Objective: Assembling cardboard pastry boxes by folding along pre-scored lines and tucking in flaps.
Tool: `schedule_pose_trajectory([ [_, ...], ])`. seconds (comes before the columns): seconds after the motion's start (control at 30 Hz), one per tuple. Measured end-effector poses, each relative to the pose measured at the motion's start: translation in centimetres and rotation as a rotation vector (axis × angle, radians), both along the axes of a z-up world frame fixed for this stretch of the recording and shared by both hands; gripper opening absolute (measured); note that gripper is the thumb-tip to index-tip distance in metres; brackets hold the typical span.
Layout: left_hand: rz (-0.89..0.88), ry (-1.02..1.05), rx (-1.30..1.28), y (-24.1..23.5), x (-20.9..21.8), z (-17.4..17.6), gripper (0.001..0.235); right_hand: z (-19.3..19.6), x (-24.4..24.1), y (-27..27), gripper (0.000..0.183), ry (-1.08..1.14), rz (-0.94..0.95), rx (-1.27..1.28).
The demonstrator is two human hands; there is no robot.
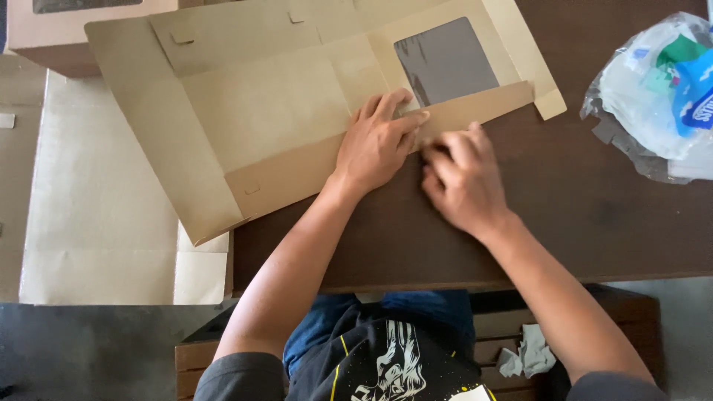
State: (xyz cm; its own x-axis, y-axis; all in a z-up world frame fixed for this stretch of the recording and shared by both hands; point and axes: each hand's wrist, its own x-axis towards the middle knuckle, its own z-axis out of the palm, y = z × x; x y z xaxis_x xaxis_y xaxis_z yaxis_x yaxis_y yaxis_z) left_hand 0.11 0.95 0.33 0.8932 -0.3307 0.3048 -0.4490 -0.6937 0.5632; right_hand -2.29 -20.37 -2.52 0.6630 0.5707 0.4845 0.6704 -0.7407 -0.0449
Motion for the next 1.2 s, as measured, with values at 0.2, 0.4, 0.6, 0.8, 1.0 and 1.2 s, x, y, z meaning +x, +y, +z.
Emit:
schedule_pose_trajectory([
  [0.2,-0.005,-0.017,0.020,0.1,-0.3,0.8,0.022,0.3,0.2,-0.5,0.028,0.034,0.014,0.036],
  [0.4,-0.008,0.040,0.002,0.0,-0.2,0.8,0.023,-0.4,2.6,-6.4,0.029,0.047,-0.092,0.046],
  [0.6,0.003,0.006,0.019,-0.1,-0.3,0.5,0.024,-1.0,5.1,-13.2,0.030,0.008,-0.210,0.075],
  [0.8,0.028,-0.164,-0.005,-0.8,-0.3,-0.9,0.018,1.5,4.4,-11.7,0.030,0.096,-0.239,0.184],
  [1.0,-0.001,-0.130,0.069,-0.9,-0.8,0.6,0.015,2.3,5.0,-11.4,0.021,-0.047,-0.131,0.228],
  [1.2,0.032,-0.087,0.262,-1.1,-0.8,-0.8,0.023,1.4,5.2,-12.2,0.018,0.081,-0.219,0.385],
])
